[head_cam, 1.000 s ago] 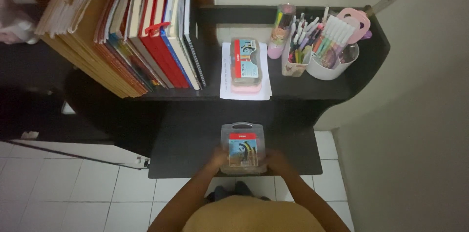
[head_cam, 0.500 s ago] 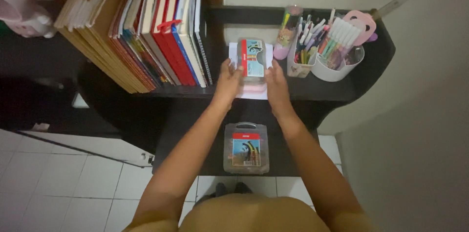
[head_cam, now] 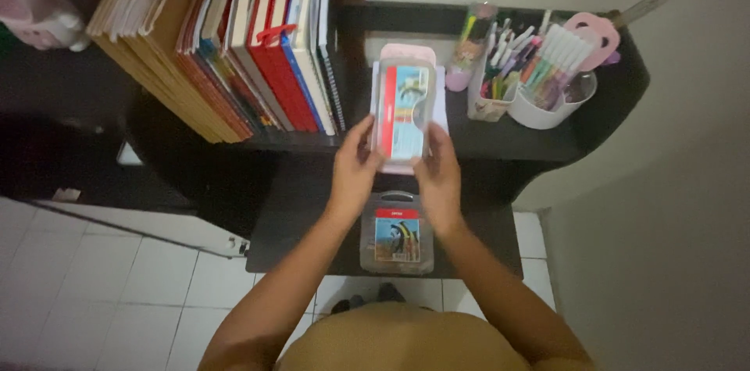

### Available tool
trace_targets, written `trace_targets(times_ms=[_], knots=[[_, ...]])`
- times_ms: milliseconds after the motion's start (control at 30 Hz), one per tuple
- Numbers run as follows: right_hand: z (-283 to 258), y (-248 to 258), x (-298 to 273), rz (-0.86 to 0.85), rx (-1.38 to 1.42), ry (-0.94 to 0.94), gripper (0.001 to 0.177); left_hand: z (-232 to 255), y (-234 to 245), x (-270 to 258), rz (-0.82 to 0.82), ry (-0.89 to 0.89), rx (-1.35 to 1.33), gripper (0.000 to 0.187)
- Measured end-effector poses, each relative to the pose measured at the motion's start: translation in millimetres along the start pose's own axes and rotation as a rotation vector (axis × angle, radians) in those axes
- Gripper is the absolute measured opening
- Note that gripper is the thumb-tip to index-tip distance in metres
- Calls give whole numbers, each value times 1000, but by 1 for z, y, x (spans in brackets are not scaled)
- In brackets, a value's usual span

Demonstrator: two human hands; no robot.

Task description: Organizing notebooks and various stationery items on a desk.

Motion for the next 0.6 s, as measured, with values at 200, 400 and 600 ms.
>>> trace_targets(times_ms=[200,400,600], knots=[[31,-37,-90,-116,206,-103,71,-13,51,-89,145,-122,101,65],[75,-64,-134,-166,95,-358,70,-110,74,-136,261,113,102,60],[194,-55,-156,-220,-19,-502,72,-206,89,-129,285,302,156,39]])
Point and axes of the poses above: each hand's wrist, its own x-axis towards the middle knuckle, its own y-axis out of the back of the hand, z = x × y, the point moved 6 cm from there along x, towards the middle knuckle, and after that the axes turned 15 degrees about x, right-handed, at the moved point
